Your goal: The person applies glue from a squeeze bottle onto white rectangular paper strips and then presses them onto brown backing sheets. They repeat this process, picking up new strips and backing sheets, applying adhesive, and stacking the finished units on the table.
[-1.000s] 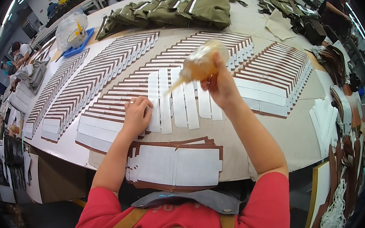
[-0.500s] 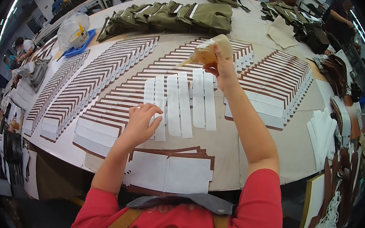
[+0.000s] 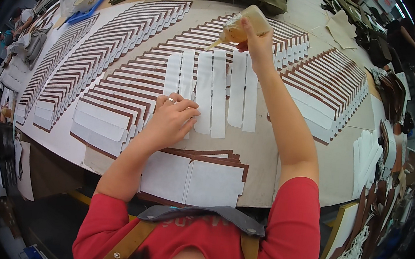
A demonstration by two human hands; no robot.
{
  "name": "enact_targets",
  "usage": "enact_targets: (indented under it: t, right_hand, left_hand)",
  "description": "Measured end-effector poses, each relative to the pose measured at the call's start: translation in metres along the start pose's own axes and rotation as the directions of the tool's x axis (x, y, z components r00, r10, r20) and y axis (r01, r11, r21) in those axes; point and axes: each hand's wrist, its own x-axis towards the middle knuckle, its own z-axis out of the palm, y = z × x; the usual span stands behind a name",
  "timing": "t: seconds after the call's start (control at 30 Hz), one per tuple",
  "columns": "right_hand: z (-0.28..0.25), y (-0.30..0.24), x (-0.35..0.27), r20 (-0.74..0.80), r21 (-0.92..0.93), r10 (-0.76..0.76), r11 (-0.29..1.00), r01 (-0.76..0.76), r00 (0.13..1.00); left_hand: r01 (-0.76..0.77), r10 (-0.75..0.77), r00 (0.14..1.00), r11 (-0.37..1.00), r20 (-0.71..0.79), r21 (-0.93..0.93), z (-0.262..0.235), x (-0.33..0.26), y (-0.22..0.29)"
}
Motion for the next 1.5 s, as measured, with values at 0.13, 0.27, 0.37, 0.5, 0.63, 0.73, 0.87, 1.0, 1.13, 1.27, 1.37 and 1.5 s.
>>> enact_targets:
  t: [0.13,0.27,0.37,0.5,0.63,0.73,0.87,1.0,1.13,1.27,1.37,1.5]
  right_hand:
    - [0.002,0.004,0.010,0.012,-0.072,-0.039,0.997,0.040,0.999]
    - [0.004,0.009,0.009,-0.039,-0.133,-0.066,0.989,0.060,0.997]
    - [0.006,0.009,0.006,-0.062,-0.149,-0.075,0.987,0.065,0.995]
    - [0.004,0.009,0.002,-0.052,-0.130,-0.072,0.989,0.065,0.996]
    - [-0.003,0.007,-0.008,-0.002,-0.148,-0.019,0.989,0.018,1.000]
    - [-0.010,0.006,-0.020,0.043,-0.142,-0.001,0.990,0.007,0.999]
    - [-0.010,0.002,-0.049,0.038,-0.140,0.012,0.990,-0.007,0.999]
    - [-0.014,-0.002,-0.077,0.053,-0.150,0.053,0.988,-0.044,0.997]
    - [-0.019,-0.004,-0.102,0.078,-0.145,0.090,0.986,-0.079,0.993]
    - [-0.022,-0.010,-0.126,0.106,-0.142,0.120,0.984,-0.104,0.987]
    - [-0.025,-0.012,-0.144,0.098,-0.141,0.156,0.980,-0.141,0.983]
    - [-0.021,-0.021,-0.145,0.141,-0.041,0.231,0.973,-0.228,0.963]
  left_hand:
    - [-0.020,0.019,0.999,1.000,0.027,0.008,0.001,-0.002,0.001]
    - [-0.033,0.032,0.999,0.999,0.033,0.020,0.003,-0.003,0.002]
    - [-0.027,0.025,0.997,0.999,0.072,0.030,0.003,-0.004,0.002]
    - [-0.028,0.023,0.997,0.997,0.069,0.072,0.007,-0.005,0.001]
    - [-0.033,0.028,0.998,0.995,0.060,0.094,0.008,-0.004,0.001]
    - [-0.030,0.024,0.997,0.996,0.068,0.087,0.009,-0.004,0.001]
    - [-0.028,0.021,0.998,0.995,0.064,0.101,0.008,-0.004,0.001]
    - [-0.036,0.037,0.999,0.998,-0.016,0.049,0.010,-0.002,0.003]
    - [-0.037,0.038,0.999,0.997,-0.021,0.068,0.010,-0.002,0.004]
    - [-0.045,0.046,0.999,0.997,-0.021,0.062,0.008,-0.004,0.007]
    - [-0.056,0.056,0.998,0.995,-0.006,0.088,0.007,-0.002,0.007]
    - [-0.064,0.065,0.998,0.993,-0.006,0.102,0.010,-0.005,0.003]
